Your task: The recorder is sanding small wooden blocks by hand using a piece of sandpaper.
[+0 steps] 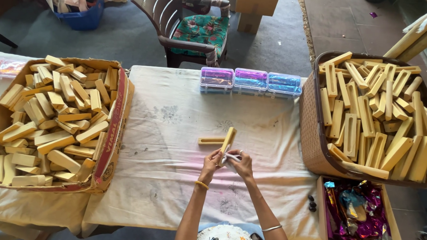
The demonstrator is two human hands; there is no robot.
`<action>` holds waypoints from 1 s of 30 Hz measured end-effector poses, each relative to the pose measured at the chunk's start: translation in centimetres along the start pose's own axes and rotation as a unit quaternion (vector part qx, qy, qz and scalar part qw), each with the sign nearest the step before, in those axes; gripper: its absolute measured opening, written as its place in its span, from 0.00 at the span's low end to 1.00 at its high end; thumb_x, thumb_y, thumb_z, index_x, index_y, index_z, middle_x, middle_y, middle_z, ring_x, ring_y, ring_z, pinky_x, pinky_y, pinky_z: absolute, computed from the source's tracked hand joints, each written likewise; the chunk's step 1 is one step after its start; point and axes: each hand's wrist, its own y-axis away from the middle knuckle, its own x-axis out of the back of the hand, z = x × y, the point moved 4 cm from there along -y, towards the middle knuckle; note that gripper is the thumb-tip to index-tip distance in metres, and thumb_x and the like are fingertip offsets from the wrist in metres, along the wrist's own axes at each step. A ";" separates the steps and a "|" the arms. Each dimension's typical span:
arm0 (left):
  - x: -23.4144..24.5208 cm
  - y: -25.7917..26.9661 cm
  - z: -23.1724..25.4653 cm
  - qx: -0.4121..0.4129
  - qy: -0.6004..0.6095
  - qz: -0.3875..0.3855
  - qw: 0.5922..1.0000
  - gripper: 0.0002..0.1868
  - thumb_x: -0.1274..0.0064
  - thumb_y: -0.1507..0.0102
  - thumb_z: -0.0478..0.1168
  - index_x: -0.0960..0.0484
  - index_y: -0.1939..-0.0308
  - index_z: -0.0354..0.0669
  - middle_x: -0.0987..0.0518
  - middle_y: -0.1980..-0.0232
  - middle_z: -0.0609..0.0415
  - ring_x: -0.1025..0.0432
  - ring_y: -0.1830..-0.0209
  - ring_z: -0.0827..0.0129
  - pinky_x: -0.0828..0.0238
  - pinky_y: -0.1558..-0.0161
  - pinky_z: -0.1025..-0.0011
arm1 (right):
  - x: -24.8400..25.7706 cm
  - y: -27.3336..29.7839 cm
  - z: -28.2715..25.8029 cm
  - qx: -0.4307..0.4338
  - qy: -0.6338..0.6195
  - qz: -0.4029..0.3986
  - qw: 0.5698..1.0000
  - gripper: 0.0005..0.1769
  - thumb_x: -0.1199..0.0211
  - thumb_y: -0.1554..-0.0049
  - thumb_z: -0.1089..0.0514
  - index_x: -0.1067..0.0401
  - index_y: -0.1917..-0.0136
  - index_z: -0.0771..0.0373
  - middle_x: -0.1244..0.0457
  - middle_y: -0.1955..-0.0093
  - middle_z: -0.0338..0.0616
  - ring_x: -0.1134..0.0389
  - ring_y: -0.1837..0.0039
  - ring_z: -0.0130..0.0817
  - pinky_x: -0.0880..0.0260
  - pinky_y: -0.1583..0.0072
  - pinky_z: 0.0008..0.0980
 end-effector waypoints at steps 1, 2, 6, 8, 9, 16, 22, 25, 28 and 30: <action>-0.2 0.2 0.3 0.007 -0.027 -0.011 1.000 0.23 0.47 0.31 0.47 0.20 0.34 0.41 0.14 0.54 0.51 0.22 0.61 0.71 0.20 0.60 0.71 | 0.5 -0.1 -0.9 0.009 0.021 0.068 0.997 0.15 0.28 0.50 0.63 0.20 0.47 0.63 0.26 0.52 0.47 0.24 0.52 0.32 0.22 0.49 0.31; -0.5 0.6 0.5 0.016 -0.053 -0.023 0.998 0.23 0.47 0.31 0.47 0.19 0.34 0.42 0.15 0.55 0.51 0.22 0.60 0.71 0.17 0.58 0.70 | 1.1 0.0 -1.7 0.017 0.042 0.135 0.990 0.14 0.28 0.49 0.63 0.20 0.48 0.62 0.26 0.52 0.47 0.24 0.52 0.33 0.23 0.50 0.31; -1.6 2.9 3.0 0.056 -0.091 -0.105 0.989 0.24 0.48 0.34 0.46 0.24 0.34 0.46 0.13 0.53 0.53 0.17 0.56 0.70 0.16 0.59 0.69 | 1.9 -0.2 -3.2 0.069 0.030 0.256 0.964 0.13 0.30 0.48 0.66 0.22 0.49 0.63 0.27 0.52 0.46 0.25 0.53 0.34 0.24 0.50 0.32; -1.8 2.9 2.7 0.059 -0.034 -0.141 0.988 0.24 0.47 0.33 0.44 0.25 0.33 0.43 0.14 0.52 0.53 0.18 0.55 0.70 0.16 0.57 0.69 | 1.3 -0.2 -2.9 0.105 0.027 0.287 0.952 0.10 0.31 0.47 0.67 0.23 0.50 0.63 0.28 0.53 0.46 0.25 0.53 0.34 0.24 0.51 0.31; -1.4 2.4 2.1 0.059 -0.035 -0.143 0.987 0.24 0.47 0.33 0.44 0.25 0.33 0.43 0.14 0.52 0.53 0.18 0.55 0.70 0.16 0.57 0.69 | 0.4 0.2 -2.4 0.106 0.027 0.289 0.951 0.10 0.31 0.47 0.67 0.23 0.50 0.63 0.28 0.53 0.46 0.25 0.53 0.34 0.24 0.51 0.31; 1.7 1.8 3.0 -0.039 -0.012 -0.027 0.999 0.23 0.50 0.30 0.43 0.25 0.31 0.43 0.15 0.52 0.52 0.21 0.59 0.73 0.19 0.58 0.72 | -4.7 2.9 -3.5 0.058 0.080 0.124 0.987 0.12 0.29 0.48 0.65 0.25 0.49 0.62 0.28 0.53 0.46 0.24 0.53 0.34 0.23 0.52 0.33; 3.8 1.0 1.0 -0.016 -0.011 -0.050 0.999 0.23 0.49 0.28 0.45 0.22 0.30 0.44 0.17 0.55 0.55 0.26 0.61 0.75 0.21 0.58 0.73 | -4.7 2.9 -5.5 0.097 0.104 0.196 0.970 0.17 0.31 0.49 0.67 0.25 0.46 0.62 0.28 0.53 0.47 0.25 0.53 0.37 0.24 0.51 0.35; 2.9 2.5 2.1 0.001 -0.041 -0.103 0.994 0.24 0.48 0.29 0.44 0.23 0.29 0.44 0.17 0.53 0.52 0.23 0.57 0.72 0.18 0.55 0.71 | -3.1 2.1 -5.6 0.129 0.110 0.268 0.948 0.17 0.33 0.48 0.68 0.25 0.44 0.62 0.29 0.52 0.48 0.26 0.52 0.40 0.24 0.49 0.36; 1.6 3.4 2.3 0.036 -0.024 -0.146 0.988 0.26 0.49 0.31 0.44 0.27 0.30 0.44 0.15 0.49 0.50 0.19 0.50 0.67 0.17 0.53 0.68 | -1.6 1.0 -5.4 0.160 0.110 0.309 0.931 0.19 0.35 0.47 0.69 0.25 0.41 0.62 0.30 0.50 0.50 0.26 0.49 0.42 0.25 0.47 0.38; 0.7 3.4 2.1 0.044 0.005 -0.165 0.985 0.27 0.48 0.31 0.44 0.29 0.29 0.44 0.16 0.47 0.50 0.20 0.49 0.66 0.17 0.53 0.67 | -1.3 0.1 -3.9 0.174 0.110 0.317 0.926 0.21 0.36 0.47 0.70 0.25 0.40 0.63 0.31 0.49 0.52 0.27 0.48 0.43 0.26 0.46 0.39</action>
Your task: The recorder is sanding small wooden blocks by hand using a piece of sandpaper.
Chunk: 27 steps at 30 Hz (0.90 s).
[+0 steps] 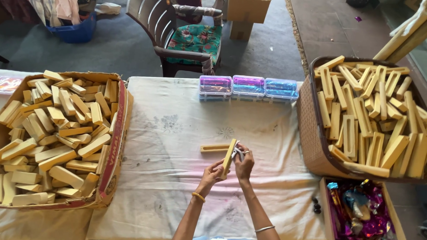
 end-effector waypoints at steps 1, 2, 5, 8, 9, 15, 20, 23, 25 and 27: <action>-0.2 -0.2 0.0 -0.011 -0.019 0.016 1.000 0.27 0.48 0.32 0.44 0.29 0.28 0.45 0.16 0.47 0.50 0.20 0.48 0.67 0.18 0.51 0.67 | -0.7 0.1 1.5 -0.023 0.002 -0.021 1.000 0.20 0.35 0.47 0.68 0.25 0.40 0.64 0.30 0.48 0.53 0.27 0.48 0.43 0.26 0.46 0.39; -0.4 -0.5 0.0 -0.022 -0.038 0.034 0.998 0.28 0.47 0.32 0.44 0.30 0.27 0.47 0.16 0.47 0.50 0.20 0.47 0.68 0.18 0.50 0.67 | -1.5 0.2 2.9 -0.046 0.003 -0.042 0.998 0.20 0.35 0.46 0.67 0.25 0.39 0.64 0.30 0.48 0.54 0.27 0.48 0.44 0.26 0.46 0.40; -1.4 -0.5 0.9 -0.036 -0.066 0.066 0.995 0.29 0.47 0.33 0.44 0.31 0.27 0.52 0.17 0.42 0.59 0.23 0.48 0.74 0.22 0.47 0.70 | -3.4 2.8 6.3 -0.074 0.013 -0.102 0.992 0.18 0.34 0.44 0.62 0.24 0.40 0.66 0.30 0.49 0.57 0.26 0.49 0.46 0.25 0.48 0.40; -0.2 -2.3 -1.0 -0.036 -0.091 0.117 0.988 0.28 0.55 0.30 0.53 0.33 0.25 0.57 0.18 0.49 0.58 0.24 0.52 0.76 0.21 0.49 0.72 | -2.6 5.0 5.2 -0.065 0.016 -0.126 0.990 0.17 0.35 0.42 0.61 0.24 0.40 0.65 0.30 0.49 0.57 0.26 0.49 0.48 0.25 0.48 0.42; -0.4 -2.5 -1.1 -0.037 -0.090 0.117 0.988 0.28 0.55 0.30 0.53 0.33 0.25 0.57 0.18 0.49 0.58 0.24 0.52 0.76 0.21 0.49 0.72 | -1.9 5.1 4.3 -0.063 0.017 -0.126 0.990 0.17 0.35 0.42 0.61 0.24 0.40 0.65 0.30 0.49 0.57 0.26 0.49 0.48 0.25 0.48 0.42; 0.8 -3.5 -4.7 0.003 -0.111 0.197 0.974 0.44 0.71 0.26 0.70 0.12 0.50 0.36 0.33 0.74 0.63 0.41 0.75 0.76 0.44 0.75 0.75 | 1.5 4.9 -0.6 0.021 -0.002 -0.163 0.986 0.18 0.34 0.45 0.64 0.24 0.40 0.65 0.31 0.48 0.52 0.26 0.50 0.46 0.23 0.49 0.39; 1.5 -4.6 -6.5 -0.056 -0.150 0.248 0.955 0.40 0.60 0.26 0.66 0.21 0.62 0.25 0.28 0.74 0.61 0.32 0.76 0.76 0.27 0.72 0.74 | 1.8 4.5 4.0 0.004 0.035 -0.154 0.987 0.14 0.32 0.45 0.60 0.22 0.44 0.56 0.30 0.45 0.45 0.25 0.51 0.38 0.24 0.49 0.31; -2.3 -1.5 -1.9 -0.067 -0.169 0.254 0.950 0.38 0.62 0.32 0.65 0.14 0.62 0.31 0.15 0.72 0.53 0.23 0.78 0.73 0.24 0.72 0.75 | 3.7 1.9 3.3 0.040 0.101 -0.093 0.990 0.15 0.30 0.47 0.62 0.20 0.46 0.54 0.29 0.48 0.45 0.25 0.51 0.39 0.22 0.49 0.33; -2.7 -0.8 -1.3 -0.078 -0.200 0.244 0.946 0.39 0.64 0.32 0.66 0.12 0.63 0.32 0.15 0.72 0.48 0.24 0.78 0.73 0.25 0.72 0.76 | 4.2 1.1 3.2 0.039 0.121 -0.072 0.989 0.16 0.30 0.49 0.62 0.20 0.46 0.54 0.29 0.49 0.45 0.26 0.51 0.39 0.22 0.48 0.33; -2.4 -0.7 -1.3 -0.091 -0.230 0.235 0.940 0.40 0.65 0.31 0.66 0.11 0.63 0.33 0.14 0.73 0.44 0.24 0.79 0.73 0.27 0.73 0.76 | 4.3 0.7 3.3 0.041 0.140 -0.053 0.988 0.17 0.29 0.50 0.62 0.21 0.45 0.55 0.29 0.49 0.45 0.26 0.51 0.39 0.23 0.48 0.33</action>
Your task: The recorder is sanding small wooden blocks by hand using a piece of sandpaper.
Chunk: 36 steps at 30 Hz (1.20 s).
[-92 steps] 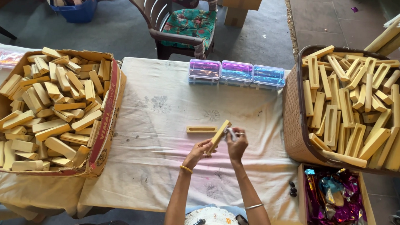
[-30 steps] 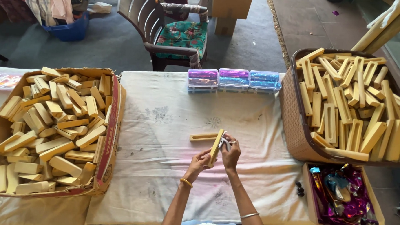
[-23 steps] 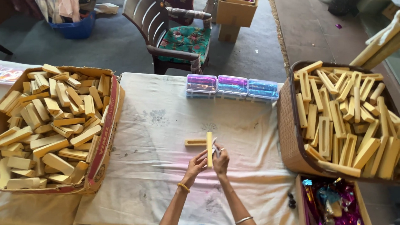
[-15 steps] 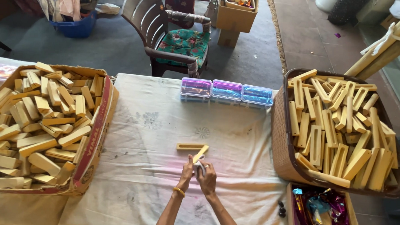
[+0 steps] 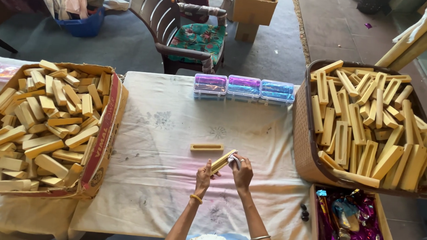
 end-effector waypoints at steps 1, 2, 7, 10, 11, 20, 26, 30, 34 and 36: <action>0.0 -0.3 -0.6 -0.004 0.010 -0.003 1.000 0.41 0.65 0.31 0.67 0.11 0.63 0.33 0.15 0.73 0.45 0.26 0.79 0.74 0.28 0.73 0.77 | -0.3 0.1 0.1 0.004 -0.011 -0.004 1.000 0.17 0.29 0.49 0.63 0.20 0.46 0.56 0.29 0.49 0.46 0.27 0.50 0.41 0.24 0.48 0.36; 0.0 -0.6 -1.3 -0.008 0.019 -0.006 1.000 0.42 0.65 0.31 0.68 0.11 0.62 0.33 0.16 0.73 0.45 0.27 0.79 0.74 0.29 0.74 0.77 | -0.6 0.2 0.3 0.007 -0.021 -0.008 1.000 0.16 0.29 0.49 0.65 0.20 0.46 0.58 0.29 0.49 0.47 0.27 0.49 0.43 0.25 0.48 0.38; -0.3 1.2 -0.2 0.015 0.094 -0.040 0.995 0.40 0.67 0.33 0.70 0.15 0.50 0.38 0.22 0.72 0.59 0.33 0.77 0.78 0.29 0.72 0.79 | -1.8 3.2 -1.9 0.023 -0.110 -0.122 0.986 0.15 0.29 0.49 0.63 0.21 0.47 0.60 0.29 0.51 0.47 0.26 0.53 0.42 0.24 0.49 0.37; -0.4 1.5 -0.7 0.025 0.114 -0.048 0.992 0.39 0.69 0.34 0.70 0.18 0.44 0.44 0.30 0.75 0.65 0.36 0.77 0.81 0.31 0.73 0.80 | -0.5 3.3 -3.3 0.048 -0.146 -0.130 0.980 0.12 0.28 0.49 0.64 0.20 0.50 0.61 0.29 0.52 0.48 0.26 0.53 0.44 0.25 0.50 0.39; -0.2 1.4 -1.3 0.023 0.092 -0.045 0.995 0.38 0.70 0.33 0.69 0.17 0.45 0.44 0.32 0.76 0.65 0.38 0.78 0.81 0.33 0.75 0.81 | -0.4 3.2 -3.4 0.044 -0.145 -0.139 0.979 0.11 0.27 0.49 0.62 0.20 0.51 0.61 0.29 0.52 0.47 0.26 0.54 0.44 0.25 0.51 0.38; -0.5 1.5 -1.6 -0.038 0.109 -0.038 0.993 0.27 0.61 0.30 0.62 0.19 0.59 0.42 0.33 0.80 0.64 0.38 0.82 0.80 0.40 0.81 0.78 | 3.1 0.0 -1.7 0.032 0.001 0.024 0.999 0.13 0.27 0.50 0.62 0.19 0.50 0.58 0.28 0.51 0.47 0.26 0.54 0.43 0.26 0.53 0.39; -2.0 1.7 1.0 0.006 0.181 -0.028 0.983 0.30 0.63 0.30 0.66 0.21 0.59 0.44 0.35 0.78 0.65 0.42 0.81 0.82 0.42 0.79 0.80 | -0.5 2.0 -1.3 0.049 -0.164 -0.126 0.977 0.14 0.25 0.50 0.59 0.20 0.50 0.60 0.28 0.53 0.48 0.26 0.59 0.36 0.22 0.54 0.34; -0.9 1.4 1.3 0.014 0.150 -0.026 0.988 0.32 0.67 0.33 0.67 0.15 0.56 0.50 0.31 0.79 0.64 0.39 0.81 0.82 0.39 0.78 0.81 | 0.3 0.3 -2.8 0.069 -0.205 -0.180 0.960 0.13 0.24 0.53 0.60 0.18 0.52 0.60 0.28 0.55 0.48 0.25 0.57 0.38 0.23 0.54 0.36; 0.3 -0.3 -0.6 0.028 0.098 0.015 0.995 0.33 0.62 0.31 0.67 0.21 0.69 0.42 0.33 0.80 0.63 0.39 0.82 0.79 0.41 0.80 0.77 | 0.9 -0.7 -1.8 0.032 -0.152 -0.165 0.974 0.12 0.24 0.53 0.60 0.19 0.54 0.58 0.27 0.56 0.47 0.24 0.55 0.40 0.24 0.53 0.36; 1.1 -0.6 -0.1 0.024 0.075 0.015 0.997 0.34 0.62 0.32 0.68 0.20 0.72 0.42 0.33 0.81 0.63 0.40 0.84 0.79 0.44 0.81 0.77 | 1.2 -0.6 -0.5 0.033 -0.145 -0.126 0.981 0.12 0.24 0.54 0.59 0.21 0.55 0.58 0.28 0.56 0.47 0.25 0.54 0.42 0.25 0.53 0.37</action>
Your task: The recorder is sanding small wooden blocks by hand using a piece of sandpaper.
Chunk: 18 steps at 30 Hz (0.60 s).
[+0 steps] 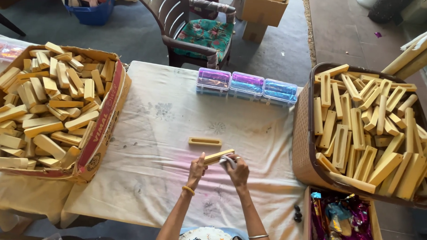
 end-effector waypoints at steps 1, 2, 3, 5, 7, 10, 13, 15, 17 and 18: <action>0.4 -0.1 0.1 -0.007 -0.031 0.005 0.999 0.34 0.62 0.33 0.68 0.22 0.75 0.43 0.33 0.83 0.63 0.40 0.85 0.78 0.45 0.82 0.76 | 0.3 0.3 1.1 -0.019 0.038 0.024 0.999 0.12 0.25 0.52 0.59 0.21 0.54 0.58 0.28 0.54 0.47 0.25 0.53 0.44 0.25 0.51 0.38; 0.8 -0.2 0.1 -0.013 -0.061 0.010 0.998 0.35 0.61 0.34 0.69 0.24 0.78 0.44 0.33 0.84 0.63 0.41 0.86 0.78 0.46 0.83 0.76 | 0.6 0.8 2.2 -0.039 0.077 0.047 0.995 0.11 0.27 0.50 0.60 0.21 0.52 0.57 0.28 0.52 0.46 0.25 0.52 0.45 0.26 0.50 0.39; 0.8 -0.4 0.5 -0.013 -0.062 0.010 0.998 0.35 0.61 0.34 0.69 0.24 0.78 0.44 0.33 0.84 0.63 0.41 0.86 0.78 0.46 0.83 0.76 | 0.7 0.7 2.1 -0.039 0.077 0.047 0.995 0.11 0.27 0.50 0.60 0.21 0.52 0.57 0.28 0.52 0.46 0.25 0.52 0.45 0.26 0.50 0.39; 0.9 -0.7 1.0 0.024 0.026 0.004 0.999 0.33 0.58 0.34 0.70 0.30 0.80 0.49 0.37 0.83 0.64 0.42 0.86 0.79 0.44 0.82 0.76 | 1.7 0.9 1.8 -0.045 0.080 0.133 0.987 0.13 0.28 0.47 0.59 0.25 0.49 0.62 0.30 0.53 0.48 0.27 0.51 0.46 0.27 0.49 0.40; 0.7 -1.0 0.5 0.016 0.010 0.010 1.000 0.34 0.57 0.34 0.72 0.32 0.80 0.50 0.38 0.83 0.65 0.44 0.86 0.79 0.47 0.82 0.77 | 1.4 0.7 0.5 0.039 0.109 0.146 0.982 0.12 0.31 0.45 0.61 0.26 0.48 0.63 0.30 0.50 0.50 0.28 0.48 0.48 0.29 0.46 0.43; -0.4 -1.3 -1.0 0.010 -0.016 0.005 1.000 0.36 0.59 0.35 0.75 0.35 0.82 0.52 0.39 0.84 0.65 0.46 0.87 0.79 0.50 0.84 0.77 | -1.6 1.2 -0.7 0.137 0.130 0.086 0.978 0.11 0.35 0.40 0.62 0.27 0.44 0.64 0.30 0.46 0.50 0.29 0.43 0.48 0.32 0.39 0.46; -1.3 -0.4 0.0 0.010 -0.040 -0.006 0.999 0.37 0.62 0.38 0.78 0.32 0.83 0.52 0.36 0.85 0.66 0.42 0.88 0.80 0.46 0.85 0.77 | -3.3 2.0 -4.0 0.189 0.112 0.007 0.976 0.17 0.39 0.39 0.62 0.29 0.37 0.67 0.31 0.39 0.53 0.31 0.36 0.48 0.38 0.33 0.50; -0.7 -0.4 0.2 0.010 -0.049 -0.005 0.999 0.37 0.63 0.40 0.78 0.29 0.84 0.52 0.33 0.85 0.66 0.38 0.88 0.82 0.43 0.85 0.77 | -3.4 2.2 -4.7 0.228 0.105 -0.002 0.968 0.23 0.42 0.40 0.63 0.31 0.33 0.70 0.32 0.35 0.57 0.34 0.32 0.51 0.44 0.30 0.55; 0.8 -1.5 -0.7 -0.034 -0.037 -0.009 0.999 0.36 0.63 0.37 0.74 0.26 0.85 0.52 0.32 0.86 0.65 0.42 0.89 0.81 0.49 0.86 0.77 | -3.8 2.1 -2.7 0.215 0.188 -0.018 0.958 0.19 0.38 0.39 0.62 0.28 0.34 0.58 0.31 0.36 0.43 0.31 0.32 0.38 0.44 0.26 0.57; 1.4 -1.7 -0.6 -0.033 -0.037 -0.010 0.999 0.36 0.63 0.37 0.74 0.26 0.85 0.52 0.32 0.86 0.65 0.42 0.89 0.81 0.49 0.86 0.77 | -3.0 2.1 -2.6 0.214 0.189 -0.018 0.958 0.19 0.38 0.39 0.62 0.28 0.34 0.58 0.31 0.36 0.43 0.31 0.32 0.38 0.44 0.26 0.57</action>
